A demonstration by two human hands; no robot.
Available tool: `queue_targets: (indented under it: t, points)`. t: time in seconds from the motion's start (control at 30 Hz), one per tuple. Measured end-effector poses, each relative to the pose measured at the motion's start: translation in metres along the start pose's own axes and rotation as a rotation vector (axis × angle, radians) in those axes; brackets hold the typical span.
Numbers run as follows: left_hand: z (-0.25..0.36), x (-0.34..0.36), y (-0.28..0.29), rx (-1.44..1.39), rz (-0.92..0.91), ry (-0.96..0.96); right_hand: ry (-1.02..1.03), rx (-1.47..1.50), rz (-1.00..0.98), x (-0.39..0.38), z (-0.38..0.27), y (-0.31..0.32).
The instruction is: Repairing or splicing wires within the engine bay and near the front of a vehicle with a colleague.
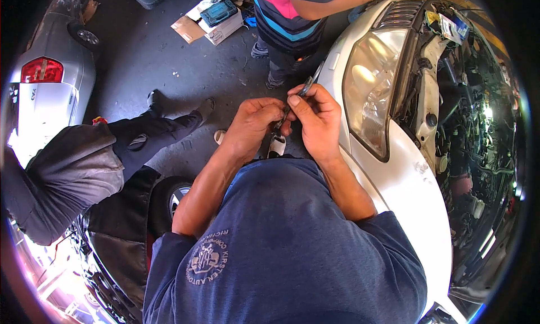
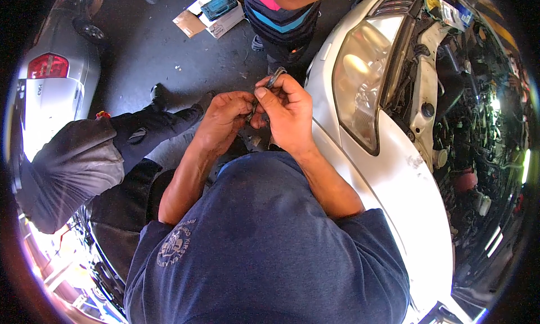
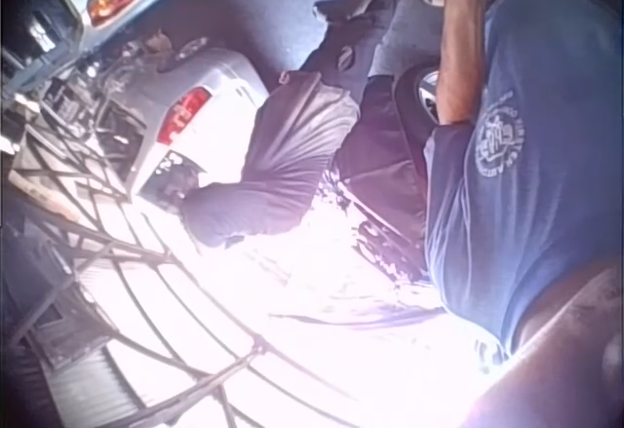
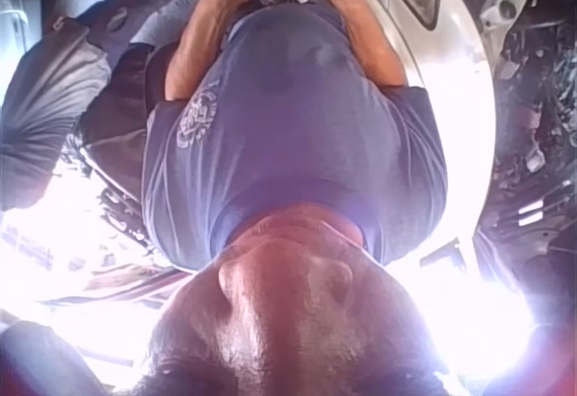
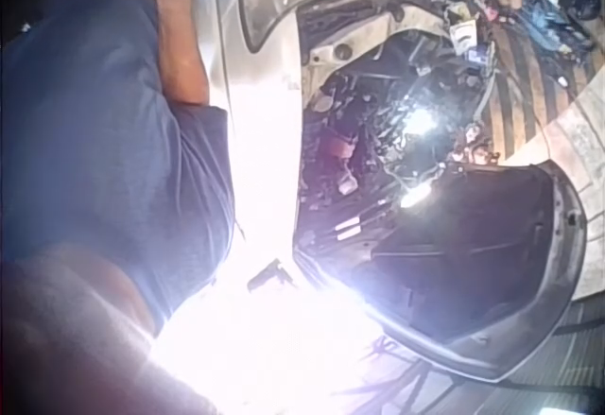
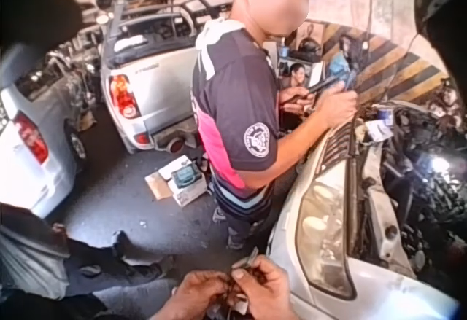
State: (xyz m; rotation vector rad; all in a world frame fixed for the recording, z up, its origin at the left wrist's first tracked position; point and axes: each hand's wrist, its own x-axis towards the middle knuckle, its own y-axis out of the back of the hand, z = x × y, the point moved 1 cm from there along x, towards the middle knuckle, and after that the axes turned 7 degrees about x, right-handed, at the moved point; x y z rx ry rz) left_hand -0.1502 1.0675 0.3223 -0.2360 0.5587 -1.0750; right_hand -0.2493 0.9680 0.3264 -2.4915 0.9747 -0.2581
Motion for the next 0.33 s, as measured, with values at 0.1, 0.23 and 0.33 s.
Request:
queue_targets:
  t: [0.1, 0.23, 0.33]
  points:
    - [0.0030, -0.0016, 0.0011, -0.033, -0.036, 0.014, 0.018, 0.114, 0.003, -0.0002, -0.0001, 0.0014]
    - [0.0054, -0.0044, -0.0005, -0.085, -0.071, -0.007, -0.002, 0.232, 0.038, -0.0002, 0.0001, 0.0019]
    - [0.0067, -0.0049, 0.0006, -0.084, -0.094, -0.006, 0.001, 0.249, 0.035, -0.0001, 0.0005, 0.0020]
